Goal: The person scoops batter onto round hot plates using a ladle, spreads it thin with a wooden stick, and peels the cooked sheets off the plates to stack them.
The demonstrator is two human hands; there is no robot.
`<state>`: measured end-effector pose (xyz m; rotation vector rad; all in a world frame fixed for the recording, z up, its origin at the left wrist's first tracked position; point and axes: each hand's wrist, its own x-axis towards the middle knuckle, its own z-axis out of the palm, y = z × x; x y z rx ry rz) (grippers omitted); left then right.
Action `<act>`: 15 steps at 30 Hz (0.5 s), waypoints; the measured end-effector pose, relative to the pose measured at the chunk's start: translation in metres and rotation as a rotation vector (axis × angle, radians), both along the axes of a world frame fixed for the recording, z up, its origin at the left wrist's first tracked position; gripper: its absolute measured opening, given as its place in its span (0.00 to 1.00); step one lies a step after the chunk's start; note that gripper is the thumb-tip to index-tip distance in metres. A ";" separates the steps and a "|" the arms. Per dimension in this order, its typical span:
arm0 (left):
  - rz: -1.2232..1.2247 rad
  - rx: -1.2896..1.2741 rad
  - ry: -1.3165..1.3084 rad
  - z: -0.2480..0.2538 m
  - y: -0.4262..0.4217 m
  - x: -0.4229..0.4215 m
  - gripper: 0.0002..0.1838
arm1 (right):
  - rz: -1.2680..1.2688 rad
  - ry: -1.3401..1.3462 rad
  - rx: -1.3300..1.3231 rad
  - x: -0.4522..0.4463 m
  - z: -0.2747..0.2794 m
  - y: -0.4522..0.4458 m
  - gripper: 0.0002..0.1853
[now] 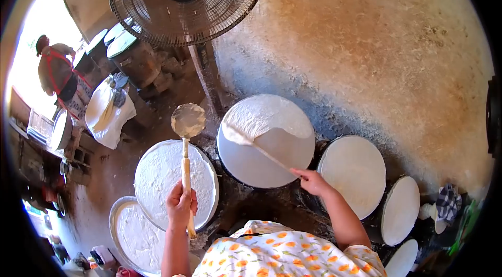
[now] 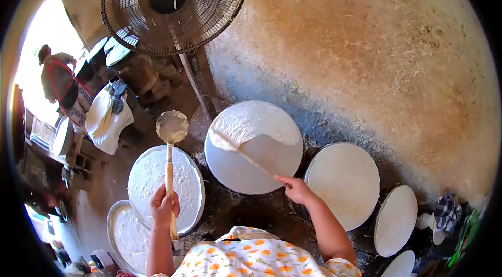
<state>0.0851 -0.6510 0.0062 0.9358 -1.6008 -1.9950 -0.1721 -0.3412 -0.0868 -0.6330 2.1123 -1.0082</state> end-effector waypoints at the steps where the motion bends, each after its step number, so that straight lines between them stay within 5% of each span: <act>1: -0.002 -0.004 0.009 -0.002 0.003 -0.004 0.13 | -0.009 0.210 -0.089 -0.001 -0.004 0.004 0.30; 2: -0.005 -0.013 0.014 -0.003 0.010 -0.006 0.13 | -0.191 0.124 -0.200 -0.015 -0.013 -0.008 0.30; 7: 0.036 -0.014 -0.010 0.005 0.029 -0.008 0.16 | 0.113 0.000 -0.011 0.008 0.015 -0.010 0.31; 10: 0.010 -0.027 -0.010 0.008 0.031 -0.003 0.17 | 0.041 -0.015 -0.174 -0.007 0.005 0.013 0.30; 12: 0.035 -0.039 -0.010 0.008 0.037 -0.006 0.16 | -0.040 0.202 -0.143 -0.029 0.000 -0.006 0.30; 15: 0.028 -0.058 -0.002 0.002 0.043 -0.006 0.15 | -0.063 0.092 -0.166 -0.050 -0.004 -0.033 0.31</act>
